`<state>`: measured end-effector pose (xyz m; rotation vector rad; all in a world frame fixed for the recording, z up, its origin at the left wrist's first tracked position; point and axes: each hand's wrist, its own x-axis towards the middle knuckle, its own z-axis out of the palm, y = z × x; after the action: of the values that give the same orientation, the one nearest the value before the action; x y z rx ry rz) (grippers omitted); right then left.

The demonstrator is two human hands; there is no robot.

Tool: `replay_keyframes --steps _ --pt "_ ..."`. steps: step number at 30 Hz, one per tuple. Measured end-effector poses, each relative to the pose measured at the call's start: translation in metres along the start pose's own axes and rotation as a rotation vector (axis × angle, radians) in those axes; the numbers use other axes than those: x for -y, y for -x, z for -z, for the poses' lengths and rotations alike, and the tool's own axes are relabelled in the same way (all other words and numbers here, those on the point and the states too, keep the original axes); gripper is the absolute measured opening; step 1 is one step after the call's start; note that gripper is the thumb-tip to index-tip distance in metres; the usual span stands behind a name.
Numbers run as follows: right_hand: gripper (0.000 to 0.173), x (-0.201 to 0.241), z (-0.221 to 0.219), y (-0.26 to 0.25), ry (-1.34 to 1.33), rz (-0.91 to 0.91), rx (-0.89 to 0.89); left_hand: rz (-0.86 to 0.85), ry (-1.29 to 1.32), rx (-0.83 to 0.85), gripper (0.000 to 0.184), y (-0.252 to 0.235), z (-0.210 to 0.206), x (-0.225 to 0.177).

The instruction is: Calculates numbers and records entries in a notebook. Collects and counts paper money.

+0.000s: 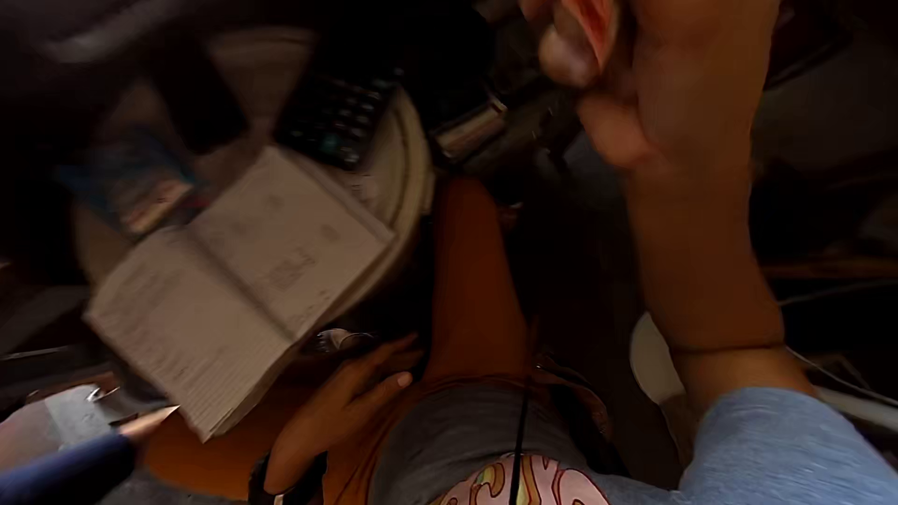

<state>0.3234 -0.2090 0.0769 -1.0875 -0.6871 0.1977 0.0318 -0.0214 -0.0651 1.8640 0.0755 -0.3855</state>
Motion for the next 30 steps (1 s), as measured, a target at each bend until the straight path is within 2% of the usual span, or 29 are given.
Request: replay_keyframes --steps 2,5,8,10,13,15,18,19,20,22,23,24,25,27,30 --pt "0.009 -0.021 0.056 0.040 0.078 -0.101 -0.166 -0.129 0.102 0.008 0.066 -0.057 -0.008 -0.026" --pt "0.013 -0.067 0.115 0.110 0.133 -0.257 -0.408 -0.181 0.014 -0.073 0.063 -0.133 -0.013 -0.055" --pt "0.011 -0.108 0.164 0.158 0.111 -0.440 -0.853 -0.166 -0.079 -0.132 0.051 -0.182 -0.026 -0.058" --pt "0.009 -0.122 0.193 0.178 0.118 -0.491 -1.135 -0.098 -0.029 -0.149 0.048 -0.199 -0.038 -0.050" --pt "0.012 -0.131 0.206 0.195 0.167 -0.522 -1.265 0.058 0.077 -0.171 0.046 -0.210 -0.055 -0.034" --pt "0.012 -0.136 0.194 0.194 0.102 -0.575 -1.220 0.137 0.191 -0.170 0.053 -0.217 -0.066 -0.033" --pt "0.016 -0.132 0.147 0.192 -0.028 -0.662 -0.900 0.178 0.429 -0.148 0.096 -0.226 -0.083 -0.038" --pt "0.017 -0.132 0.130 0.192 -0.051 -0.664 -0.763 0.170 0.519 -0.209 0.098 -0.228 -0.088 -0.041" --pt "0.015 -0.134 0.117 0.191 -0.050 -0.644 -0.615 0.151 0.622 -0.319 0.086 -0.232 -0.092 -0.045" --pt "0.012 -0.137 0.103 0.180 0.000 -0.615 -0.349 0.069 0.933 -0.434 0.061 -0.246 -0.087 -0.051" --pt "0.015 -0.139 0.107 0.171 0.024 -0.621 -0.237 0.060 0.986 -0.464 0.046 -0.251 -0.080 -0.053" --pt "0.021 -0.142 0.117 0.160 0.058 -0.622 -0.145 0.051 0.997 -0.488 0.039 -0.255 -0.071 -0.051" --pt "0.027 -0.143 0.130 0.145 0.138 -0.613 -0.111 0.046 0.986 -0.506 0.037 -0.257 -0.062 -0.046" --pt "0.025 -0.144 0.166 0.098 0.406 -0.545 -0.157 0.052 0.937 -0.542 0.037 -0.261 -0.046 -0.031" --pt "0.030 -0.152 0.218 0.002 0.853 -0.411 -0.221 0.072 0.902 -0.524 0.036 -0.267 -0.044 -0.009"
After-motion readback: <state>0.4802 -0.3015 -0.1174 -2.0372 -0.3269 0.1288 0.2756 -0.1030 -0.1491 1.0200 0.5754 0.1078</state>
